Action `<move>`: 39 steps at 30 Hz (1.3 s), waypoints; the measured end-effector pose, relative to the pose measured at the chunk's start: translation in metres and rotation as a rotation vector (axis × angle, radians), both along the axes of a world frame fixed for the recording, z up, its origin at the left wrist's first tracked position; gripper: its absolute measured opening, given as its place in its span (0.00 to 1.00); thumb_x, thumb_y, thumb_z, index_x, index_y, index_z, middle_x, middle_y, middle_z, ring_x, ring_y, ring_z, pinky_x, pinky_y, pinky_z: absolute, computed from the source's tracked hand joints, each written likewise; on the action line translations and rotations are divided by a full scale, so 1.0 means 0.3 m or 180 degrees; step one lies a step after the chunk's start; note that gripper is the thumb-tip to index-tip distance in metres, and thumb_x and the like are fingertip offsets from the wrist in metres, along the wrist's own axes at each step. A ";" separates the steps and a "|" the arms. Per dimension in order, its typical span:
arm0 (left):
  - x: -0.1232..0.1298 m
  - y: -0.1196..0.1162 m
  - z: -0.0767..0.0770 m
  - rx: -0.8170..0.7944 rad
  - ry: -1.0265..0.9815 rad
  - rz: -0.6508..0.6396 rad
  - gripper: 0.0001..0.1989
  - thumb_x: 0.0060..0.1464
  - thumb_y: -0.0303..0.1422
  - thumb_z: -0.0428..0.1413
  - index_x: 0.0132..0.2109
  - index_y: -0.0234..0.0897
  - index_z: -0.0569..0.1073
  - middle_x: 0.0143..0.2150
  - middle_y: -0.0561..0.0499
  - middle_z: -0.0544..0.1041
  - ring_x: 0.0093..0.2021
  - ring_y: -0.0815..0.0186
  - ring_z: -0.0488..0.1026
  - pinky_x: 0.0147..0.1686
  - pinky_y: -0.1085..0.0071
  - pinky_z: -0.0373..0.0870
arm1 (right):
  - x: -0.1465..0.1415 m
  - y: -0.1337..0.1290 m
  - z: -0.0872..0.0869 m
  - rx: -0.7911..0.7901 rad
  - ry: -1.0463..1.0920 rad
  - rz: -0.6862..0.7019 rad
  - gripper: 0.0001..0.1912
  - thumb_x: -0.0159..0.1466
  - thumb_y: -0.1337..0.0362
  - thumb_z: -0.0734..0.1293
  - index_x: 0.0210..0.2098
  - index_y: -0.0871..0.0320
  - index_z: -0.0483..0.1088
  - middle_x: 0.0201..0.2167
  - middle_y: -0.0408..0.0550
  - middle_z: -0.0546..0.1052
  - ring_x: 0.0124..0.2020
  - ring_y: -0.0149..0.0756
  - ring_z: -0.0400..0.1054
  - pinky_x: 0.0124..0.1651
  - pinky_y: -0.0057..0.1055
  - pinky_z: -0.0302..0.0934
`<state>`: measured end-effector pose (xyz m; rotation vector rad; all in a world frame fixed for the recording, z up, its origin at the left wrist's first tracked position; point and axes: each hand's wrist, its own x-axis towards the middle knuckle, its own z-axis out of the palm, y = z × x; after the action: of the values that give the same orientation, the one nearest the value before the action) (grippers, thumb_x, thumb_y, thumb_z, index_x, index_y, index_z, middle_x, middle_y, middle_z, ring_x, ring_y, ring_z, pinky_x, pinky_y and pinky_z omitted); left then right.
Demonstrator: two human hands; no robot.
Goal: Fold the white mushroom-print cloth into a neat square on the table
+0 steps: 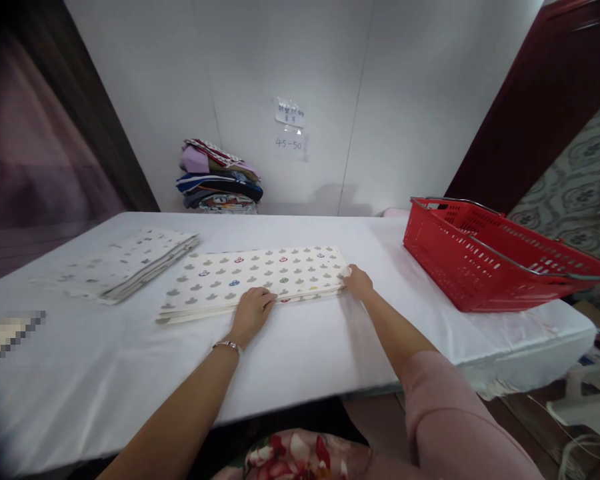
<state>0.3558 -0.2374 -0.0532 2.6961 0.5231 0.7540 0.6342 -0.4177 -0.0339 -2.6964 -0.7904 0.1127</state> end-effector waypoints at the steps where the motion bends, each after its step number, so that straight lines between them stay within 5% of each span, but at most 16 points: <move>1: 0.000 0.000 -0.001 0.0007 -0.0013 -0.0003 0.11 0.57 0.31 0.49 0.40 0.43 0.76 0.37 0.49 0.73 0.42 0.61 0.66 0.43 0.63 0.62 | -0.009 0.000 0.006 -0.0029 -0.0087 0.0015 0.31 0.56 0.65 0.63 0.60 0.58 0.58 0.42 0.54 0.75 0.43 0.46 0.69 0.37 0.36 0.63; 4: 0.001 0.001 -0.003 0.0036 -0.0022 -0.0001 0.11 0.57 0.31 0.48 0.40 0.42 0.76 0.37 0.49 0.73 0.42 0.61 0.66 0.42 0.63 0.62 | -0.046 0.022 0.031 -0.0039 -0.0637 0.0387 0.33 0.57 0.66 0.63 0.62 0.59 0.54 0.51 0.58 0.70 0.52 0.51 0.63 0.48 0.42 0.60; 7: 0.003 0.001 -0.005 0.0035 -0.0002 0.0002 0.11 0.57 0.31 0.49 0.40 0.42 0.76 0.37 0.49 0.73 0.42 0.61 0.66 0.43 0.63 0.62 | -0.108 0.073 0.051 0.0307 -0.1141 0.1241 0.27 0.61 0.65 0.59 0.61 0.59 0.56 0.58 0.56 0.64 0.58 0.46 0.56 0.57 0.42 0.53; 12: 0.003 -0.001 -0.005 0.0016 -0.0008 0.0019 0.10 0.57 0.30 0.49 0.39 0.42 0.76 0.37 0.49 0.73 0.42 0.62 0.66 0.43 0.63 0.61 | -0.235 0.148 0.015 0.0331 -0.0946 0.2001 0.26 0.66 0.55 0.54 0.61 0.58 0.55 0.64 0.54 0.56 0.64 0.44 0.45 0.62 0.44 0.44; 18: -0.006 -0.006 0.000 -0.0055 -0.0035 -0.0020 0.10 0.57 0.30 0.49 0.39 0.42 0.76 0.38 0.49 0.73 0.42 0.62 0.66 0.43 0.63 0.61 | -0.283 0.140 -0.044 -0.0255 -0.0491 0.1976 0.29 0.67 0.48 0.48 0.61 0.55 0.56 0.66 0.53 0.51 0.66 0.46 0.41 0.63 0.49 0.37; 25: -0.025 0.017 0.030 -0.0171 -0.0140 0.0062 0.15 0.60 0.36 0.46 0.35 0.40 0.76 0.37 0.49 0.74 0.41 0.64 0.68 0.43 0.65 0.63 | -0.254 0.198 0.015 -0.0235 -0.0277 0.2054 0.26 0.67 0.48 0.48 0.59 0.51 0.59 0.64 0.52 0.55 0.65 0.48 0.45 0.59 0.50 0.47; 32: -0.085 0.272 0.106 0.0135 0.0359 0.1155 0.17 0.57 0.39 0.48 0.49 0.37 0.73 0.57 0.42 0.68 0.59 0.53 0.60 0.57 0.54 0.54 | -0.255 0.419 0.024 -0.0188 -0.0485 0.1982 0.29 0.67 0.50 0.51 0.63 0.57 0.52 0.67 0.56 0.44 0.67 0.47 0.35 0.62 0.50 0.40; 36: -0.171 0.385 0.076 -0.0125 0.1193 0.1892 0.30 0.56 0.48 0.45 0.59 0.35 0.64 0.65 0.39 0.55 0.65 0.48 0.48 0.60 0.48 0.44 | -0.155 0.456 -0.020 -0.0217 -0.0689 0.1503 0.29 0.66 0.53 0.52 0.63 0.59 0.52 0.67 0.56 0.44 0.67 0.47 0.36 0.62 0.53 0.37; 39: -0.209 0.403 0.029 -0.0276 0.1375 0.2031 0.35 0.56 0.53 0.40 0.62 0.35 0.59 0.66 0.39 0.53 0.66 0.49 0.46 0.60 0.50 0.44 | -0.054 0.433 -0.085 -0.0345 -0.0560 0.1099 0.29 0.66 0.50 0.52 0.62 0.55 0.54 0.66 0.55 0.49 0.65 0.50 0.41 0.60 0.58 0.41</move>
<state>0.2932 -0.1167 -0.0446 2.6090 1.5221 0.2523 0.6179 -0.2877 -0.0594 -2.6686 -1.3354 -0.0025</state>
